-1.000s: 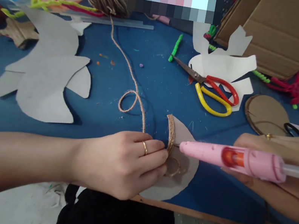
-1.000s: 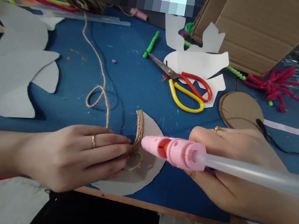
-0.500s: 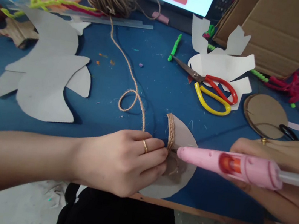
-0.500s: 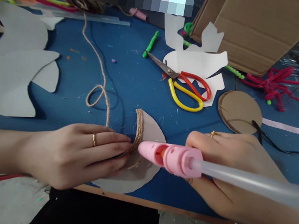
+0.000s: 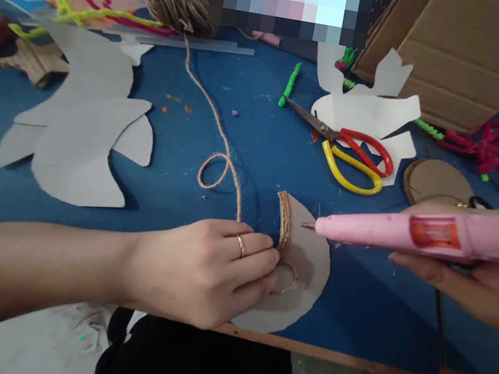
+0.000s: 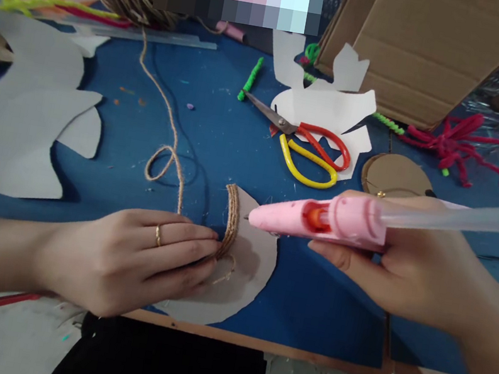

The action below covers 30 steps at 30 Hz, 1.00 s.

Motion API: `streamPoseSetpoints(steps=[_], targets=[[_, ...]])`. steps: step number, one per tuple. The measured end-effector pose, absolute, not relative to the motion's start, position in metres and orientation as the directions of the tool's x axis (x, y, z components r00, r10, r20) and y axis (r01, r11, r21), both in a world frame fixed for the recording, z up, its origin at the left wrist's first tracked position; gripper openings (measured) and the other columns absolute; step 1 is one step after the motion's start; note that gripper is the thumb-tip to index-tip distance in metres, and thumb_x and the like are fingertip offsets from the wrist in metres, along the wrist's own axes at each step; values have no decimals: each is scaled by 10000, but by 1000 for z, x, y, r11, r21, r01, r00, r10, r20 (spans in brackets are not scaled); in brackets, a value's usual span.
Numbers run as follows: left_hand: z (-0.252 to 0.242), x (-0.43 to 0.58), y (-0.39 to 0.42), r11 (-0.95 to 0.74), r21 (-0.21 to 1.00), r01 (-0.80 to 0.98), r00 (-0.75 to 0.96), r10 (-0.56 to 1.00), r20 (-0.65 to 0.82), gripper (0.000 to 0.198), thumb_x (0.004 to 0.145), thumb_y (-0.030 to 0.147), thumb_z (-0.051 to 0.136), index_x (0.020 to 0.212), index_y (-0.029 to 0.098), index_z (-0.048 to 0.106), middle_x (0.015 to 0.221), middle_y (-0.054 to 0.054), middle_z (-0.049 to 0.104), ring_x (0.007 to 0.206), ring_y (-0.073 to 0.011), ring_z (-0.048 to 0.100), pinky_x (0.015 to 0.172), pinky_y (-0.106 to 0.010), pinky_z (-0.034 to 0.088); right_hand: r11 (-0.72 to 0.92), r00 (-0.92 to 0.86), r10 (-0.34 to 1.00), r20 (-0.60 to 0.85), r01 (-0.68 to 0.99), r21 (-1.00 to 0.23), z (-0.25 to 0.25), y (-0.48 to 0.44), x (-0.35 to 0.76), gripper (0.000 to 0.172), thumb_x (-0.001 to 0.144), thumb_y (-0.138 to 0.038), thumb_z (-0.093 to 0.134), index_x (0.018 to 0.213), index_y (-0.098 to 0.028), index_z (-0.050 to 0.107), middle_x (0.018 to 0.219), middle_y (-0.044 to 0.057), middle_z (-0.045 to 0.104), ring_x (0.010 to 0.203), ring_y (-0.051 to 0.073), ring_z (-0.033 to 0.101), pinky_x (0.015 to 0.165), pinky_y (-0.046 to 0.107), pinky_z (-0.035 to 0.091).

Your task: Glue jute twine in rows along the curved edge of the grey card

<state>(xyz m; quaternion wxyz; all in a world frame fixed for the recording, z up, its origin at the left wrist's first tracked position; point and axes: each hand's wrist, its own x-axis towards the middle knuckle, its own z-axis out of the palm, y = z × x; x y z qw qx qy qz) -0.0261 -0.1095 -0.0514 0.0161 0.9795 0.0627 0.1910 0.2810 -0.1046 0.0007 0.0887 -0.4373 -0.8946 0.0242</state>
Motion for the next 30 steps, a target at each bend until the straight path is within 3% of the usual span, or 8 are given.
streamPoseSetpoints(steps=[5, 10, 15, 19, 21, 23, 28, 30], targets=[[-51, -27, -109, -992, 58, 113, 922, 127, 366, 150, 897, 158, 512, 945, 143, 653, 950, -87, 680, 942, -197, 639, 805, -299, 547, 670, -620, 742, 255, 677, -304, -22, -94, 283, 188, 837, -396, 585, 857, -212, 614, 725, -4, 640, 591, 112, 584, 528, 218, 456], [-55, -26, -109, -995, 29, 99, 921, 103, 377, 174, 896, 171, 519, 972, 128, 669, 965, -90, 691, 902, -203, 650, 740, -305, 563, 604, -506, 796, 331, 697, -386, -47, -91, 275, 221, 806, -353, 620, 667, -190, 566, 444, -76, 381, 376, 63, 356, 348, 191, 300], [-55, -25, -105, -995, 64, 82, 913, 101, 396, 149, 875, 179, 566, 955, 109, 670, 954, -86, 698, 848, -196, 656, 705, -297, 562, 560, -447, 825, 345, 728, -395, -58, -92, 284, 160, 793, -307, 621, 715, -167, 613, 459, -64, 412, 414, 76, 402, 396, 203, 354], [-49, -24, -99, -974, 206, 91, 904, 168, 393, 145, 902, 173, 525, 879, 139, 664, 862, -56, 694, 769, -153, 644, 696, -252, 539, 565, -443, 817, 369, 740, -365, -59, -92, 289, 183, 793, -324, 632, 695, -172, 601, 495, -48, 461, 445, 82, 437, 424, 217, 365], [-45, -24, -94, -943, 316, 109, 890, 233, 391, 151, 914, 201, 519, 876, 144, 654, 817, -48, 684, 734, -136, 628, 671, -229, 520, 585, -464, 803, 374, 733, -347, -59, -92, 289, 160, 799, -325, 639, 833, -168, 632, 624, -13, 582, 538, 103, 535, 492, 223, 426], [-41, -23, -87, -892, 433, 131, 871, 313, 379, 132, 906, 217, 543, 911, 140, 651, 804, -45, 677, 731, -118, 622, 670, -197, 505, 603, -485, 789, 376, 730, -323, -60, -92, 291, 246, 812, -351, 634, 977, -169, 622, 802, 33, 658, 690, 140, 617, 595, 243, 480], [-37, -19, -65, -761, 619, 194, 836, 458, 302, 117, 868, 181, 596, 954, 157, 672, 845, -36, 679, 753, -84, 634, 677, -142, 475, 533, -440, 823, 360, 817, -219, -60, -105, 303, 483, 803, -522, 596, 1117, -157, 551, 1025, 119, 641, 930, 244, 619, 769, 364, 500], [-37, -15, -56, -730, 642, 235, 831, 493, 256, 107, 862, 175, 597, 923, 164, 684, 823, -32, 681, 733, -88, 629, 659, -154, 466, 443, -341, 846, 409, 877, -185, -59, -118, 308, 464, 816, -508, 575, 1107, -148, 537, 1023, 140, 626, 940, 270, 606, 771, 402, 486]])
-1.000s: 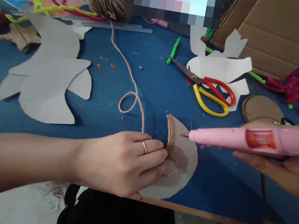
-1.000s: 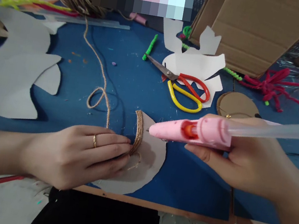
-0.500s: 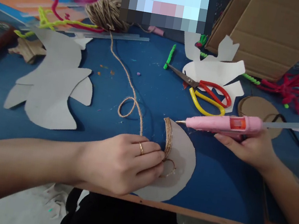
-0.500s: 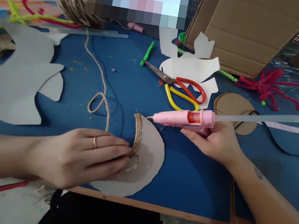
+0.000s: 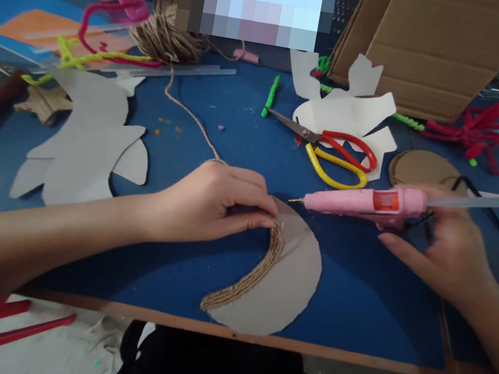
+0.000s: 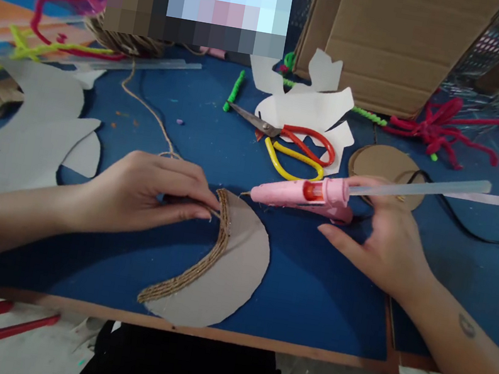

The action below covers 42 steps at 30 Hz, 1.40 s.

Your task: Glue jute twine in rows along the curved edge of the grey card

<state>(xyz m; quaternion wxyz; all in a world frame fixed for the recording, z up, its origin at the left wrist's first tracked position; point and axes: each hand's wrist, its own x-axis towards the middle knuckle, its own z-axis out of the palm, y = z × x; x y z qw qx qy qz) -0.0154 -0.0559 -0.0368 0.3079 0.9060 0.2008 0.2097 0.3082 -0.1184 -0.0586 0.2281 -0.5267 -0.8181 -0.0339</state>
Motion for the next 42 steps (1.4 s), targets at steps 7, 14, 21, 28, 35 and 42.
streamPoseSetpoints(steps=[7, 14, 21, 28, 35, 42], targets=[[-43, -6, -38, -640, 678, 362, 795, 592, 135, 89, 827, 220, 628, 840, 177, 705, 761, -10, 667, 616, -75, 556, 561, -169, 400, 618, -471, 711, 523, 773, -143, -41, -166, 279, 73, 792, -138, 622, 822, -185, 574, 728, 19, 580, 686, 138, 552, 675, 315, 461], [-52, -3, -35, -638, 670, 379, 766, 623, 159, 75, 802, 232, 642, 784, 176, 689, 712, 10, 637, 593, -70, 524, 563, -179, 381, 875, -795, 467, 387, 480, -70, -48, -160, 221, 273, 836, -229, 619, 1085, -118, 624, 945, 26, 668, 832, 168, 566, 748, 327, 487], [-55, -5, -34, -638, 675, 372, 767, 621, 164, 63, 787, 212, 643, 754, 165, 670, 653, 25, 581, 545, -57, 463, 530, -174, 357, 893, -810, 429, 400, 448, -52, -61, -146, 209, 294, 849, -232, 610, 1096, -73, 626, 943, 54, 678, 839, 166, 591, 693, 292, 523], [-53, -10, -34, -621, 678, 393, 773, 623, 123, 76, 802, 213, 630, 748, 166, 657, 678, 8, 586, 588, -71, 491, 553, -176, 368, 903, -817, 411, 406, 426, -56, -67, -145, 209, 299, 821, -223, 643, 1082, -77, 639, 964, 57, 683, 856, 177, 602, 686, 297, 540], [-54, -14, -32, -612, 680, 405, 775, 624, 100, 78, 809, 212, 620, 751, 170, 651, 676, 5, 582, 580, -74, 482, 548, -183, 367, 881, -798, 469, 379, 456, -127, -67, -147, 212, 332, 813, -209, 651, 1127, -102, 629, 1119, 77, 649, 948, 192, 593, 818, 309, 532], [-56, -20, -33, -602, 682, 415, 757, 645, 109, 64, 792, 209, 642, 750, 174, 675, 776, -3, 551, 551, -45, 446, 516, -173, 368, 852, -767, 521, 374, 493, -177, -68, -147, 211, 309, 821, -210, 641, 1120, -138, 629, 1135, 89, 645, 992, 198, 595, 832, 323, 548]])
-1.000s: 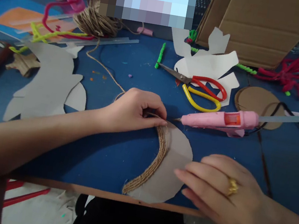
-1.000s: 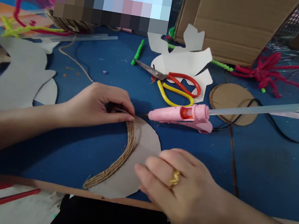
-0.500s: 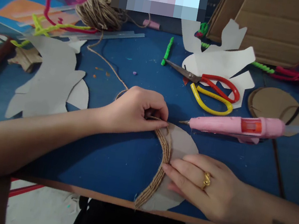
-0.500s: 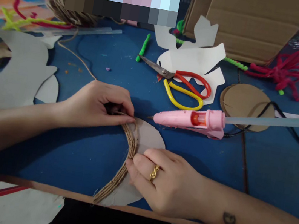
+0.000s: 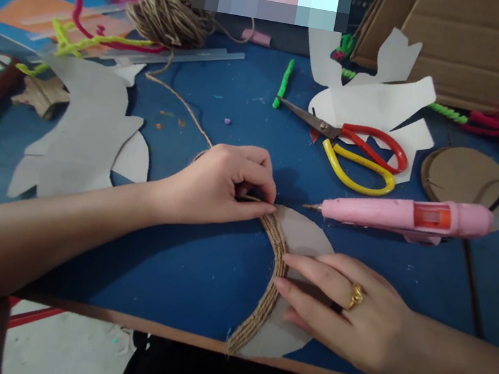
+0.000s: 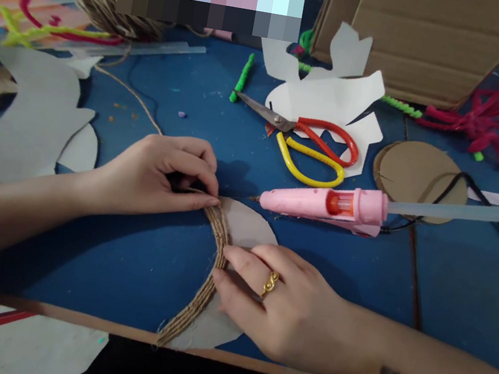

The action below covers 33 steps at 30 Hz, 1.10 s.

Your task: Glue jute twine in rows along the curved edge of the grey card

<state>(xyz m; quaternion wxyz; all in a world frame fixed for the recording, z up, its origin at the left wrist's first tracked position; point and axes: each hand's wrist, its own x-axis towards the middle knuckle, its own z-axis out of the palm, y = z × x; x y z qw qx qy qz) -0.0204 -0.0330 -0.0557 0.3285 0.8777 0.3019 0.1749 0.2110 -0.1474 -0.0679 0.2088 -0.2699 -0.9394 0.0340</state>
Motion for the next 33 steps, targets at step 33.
streamPoseSetpoints(steps=[33], targets=[[-55, -28, -26, -541, 726, 425, 754, 656, 47, 68, 751, 148, 641, 794, 152, 589, 889, -6, 503, 547, -13, 446, 492, -128, 404, 850, -755, 525, 393, 485, -203, -64, -144, 208, 373, 824, -219, 627, 1146, -58, 528, 1082, 157, 659, 1023, 220, 611, 816, 336, 557]])
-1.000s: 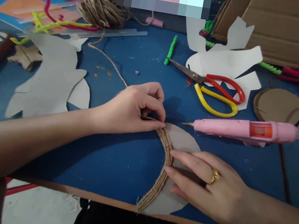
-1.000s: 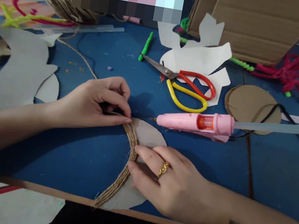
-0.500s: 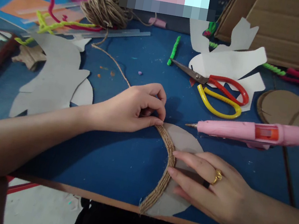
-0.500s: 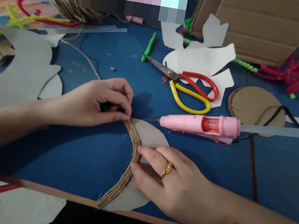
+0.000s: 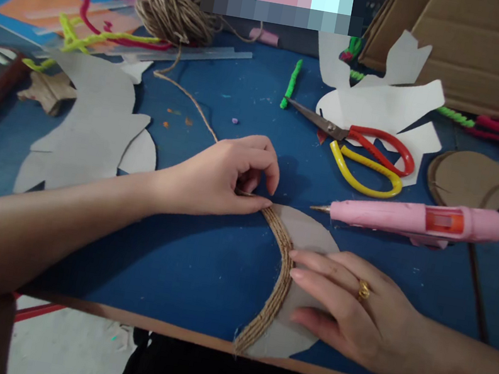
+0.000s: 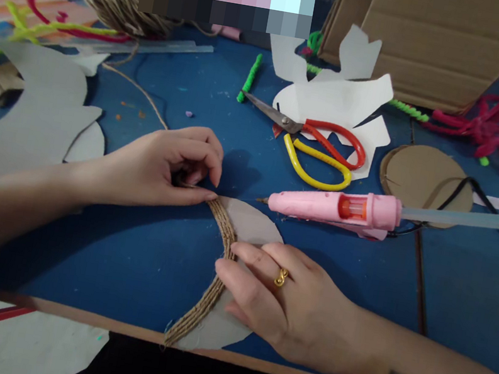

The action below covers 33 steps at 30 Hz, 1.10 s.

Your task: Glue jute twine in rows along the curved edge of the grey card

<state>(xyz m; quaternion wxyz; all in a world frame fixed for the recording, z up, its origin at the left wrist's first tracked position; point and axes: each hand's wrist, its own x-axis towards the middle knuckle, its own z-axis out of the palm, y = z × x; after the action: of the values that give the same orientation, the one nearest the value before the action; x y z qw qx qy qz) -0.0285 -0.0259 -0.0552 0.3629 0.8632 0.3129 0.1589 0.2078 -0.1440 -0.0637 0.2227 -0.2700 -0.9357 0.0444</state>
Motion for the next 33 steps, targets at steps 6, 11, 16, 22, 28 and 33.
streamPoseSetpoints(steps=[6, 11, 16, 22, 28, 33], targets=[[-56, -29, -26, -530, 739, 415, 752, 657, 50, 79, 738, 150, 644, 782, 147, 578, 884, -6, 513, 548, -18, 454, 498, -137, 413, 846, -769, 533, 353, 480, -230, -65, -140, 204, 331, 858, -212, 557, 1128, -33, 492, 1154, 213, 628, 1148, 231, 564, 837, 354, 550], [-55, -29, -26, -522, 750, 406, 747, 662, 57, 91, 727, 129, 652, 768, 141, 572, 879, 0, 506, 550, -13, 448, 502, -136, 408, 831, -767, 555, 321, 497, -248, -65, -138, 201, 388, 839, -217, 579, 1156, -22, 470, 1185, 234, 607, 1145, 240, 565, 830, 362, 546], [-55, -29, -26, -517, 758, 398, 749, 661, 57, 107, 724, 117, 663, 762, 143, 566, 869, 7, 493, 549, -12, 443, 498, -133, 405, 819, -767, 569, 296, 496, -289, -62, -139, 202, 474, 826, -219, 595, 1222, -32, 414, 1183, 226, 599, 1172, 243, 544, 896, 380, 524], [-56, -29, -26, -516, 762, 390, 748, 661, 65, 117, 720, 109, 670, 746, 145, 561, 859, 18, 481, 542, -7, 443, 497, -134, 405, 771, -750, 618, 236, 518, -372, -63, -136, 200, 594, 763, -171, 612, 1284, -62, 351, 1265, 222, 512, 1248, 276, 464, 980, 426, 484], [-56, -30, -26, -502, 771, 391, 747, 663, 53, 126, 704, 89, 678, 744, 140, 570, 852, 21, 484, 536, -4, 452, 491, -139, 399, 790, -763, 599, 243, 511, -339, -65, -134, 199, 627, 760, -196, 604, 1306, -59, 330, 1274, 224, 506, 1225, 266, 482, 952, 401, 505], [-56, -29, -25, -495, 776, 391, 749, 661, 44, 125, 702, 86, 678, 742, 136, 571, 855, 21, 487, 531, -3, 461, 498, -145, 402, 804, -775, 583, 244, 506, -311, -63, -133, 198, 656, 760, -189, 584, 1333, -55, 296, 1264, 231, 510, 1230, 267, 487, 938, 394, 505]])
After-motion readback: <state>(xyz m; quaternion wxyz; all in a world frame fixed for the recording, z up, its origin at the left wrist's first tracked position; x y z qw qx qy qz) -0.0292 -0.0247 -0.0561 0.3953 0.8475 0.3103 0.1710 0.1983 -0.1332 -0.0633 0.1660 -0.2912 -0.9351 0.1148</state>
